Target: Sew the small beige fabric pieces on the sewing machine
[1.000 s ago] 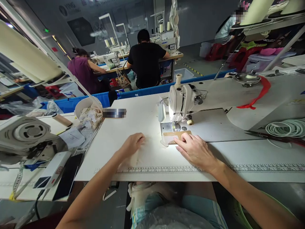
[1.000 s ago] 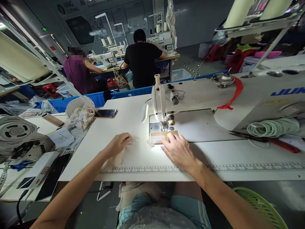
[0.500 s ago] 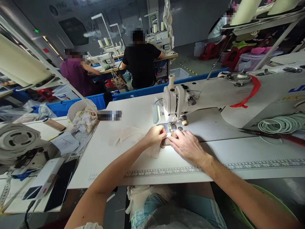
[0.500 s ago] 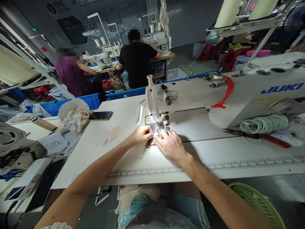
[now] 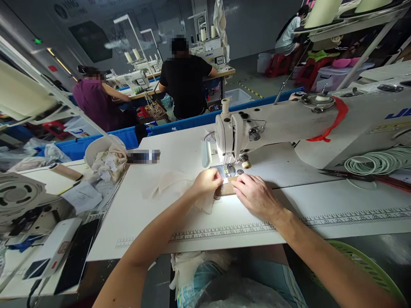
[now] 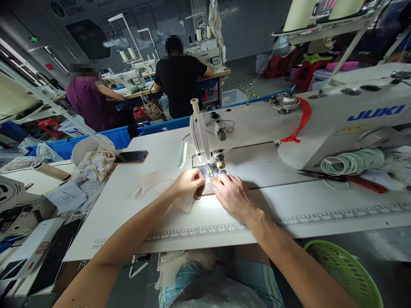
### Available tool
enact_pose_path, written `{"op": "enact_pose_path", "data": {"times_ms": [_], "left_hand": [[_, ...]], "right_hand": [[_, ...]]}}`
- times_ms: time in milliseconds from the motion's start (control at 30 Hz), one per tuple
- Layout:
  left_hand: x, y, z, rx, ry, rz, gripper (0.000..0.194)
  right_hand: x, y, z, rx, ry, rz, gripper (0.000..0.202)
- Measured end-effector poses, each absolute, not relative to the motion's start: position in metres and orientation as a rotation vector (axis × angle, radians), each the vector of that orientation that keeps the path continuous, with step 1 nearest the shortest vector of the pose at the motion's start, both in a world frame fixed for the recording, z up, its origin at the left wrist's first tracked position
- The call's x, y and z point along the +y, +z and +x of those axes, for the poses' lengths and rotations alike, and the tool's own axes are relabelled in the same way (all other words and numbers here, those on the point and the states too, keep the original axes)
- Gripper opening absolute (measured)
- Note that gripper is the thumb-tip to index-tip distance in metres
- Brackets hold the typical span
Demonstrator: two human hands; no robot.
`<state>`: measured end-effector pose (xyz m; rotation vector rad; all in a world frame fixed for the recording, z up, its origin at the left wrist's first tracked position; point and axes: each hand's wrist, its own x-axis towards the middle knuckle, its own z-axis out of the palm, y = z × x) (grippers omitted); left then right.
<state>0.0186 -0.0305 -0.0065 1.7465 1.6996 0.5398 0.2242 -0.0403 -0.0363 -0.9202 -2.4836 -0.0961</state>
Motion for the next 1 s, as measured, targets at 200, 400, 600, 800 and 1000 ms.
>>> {"op": "enact_pose_path", "data": {"times_ms": [200,400,600,800,1000], "left_hand": [[-0.031,-0.006,0.02,1.723,0.546,1.74,0.014],[-0.031,-0.006,0.02,1.732,0.543,1.76,0.013],[-0.032,-0.01,0.019,1.686,0.561,1.722,0.011],[-0.033,-0.005,0.02,1.729,0.483,1.796,0.013],[-0.054,-0.003,0.023,1.749,0.46,2.535,0.017]], "right_hand": [[-0.04,-0.034,0.222,-2.496,-0.114,-0.938,0.029],[-0.04,-0.033,0.22,-2.553,-0.161,-0.979,0.035],[-0.041,-0.031,0.218,-2.57,-0.211,-0.983,0.035],[-0.041,-0.031,0.216,-2.567,-0.293,-0.958,0.031],[-0.04,-0.029,0.214,-2.603,-0.313,-0.955,0.029]]}}
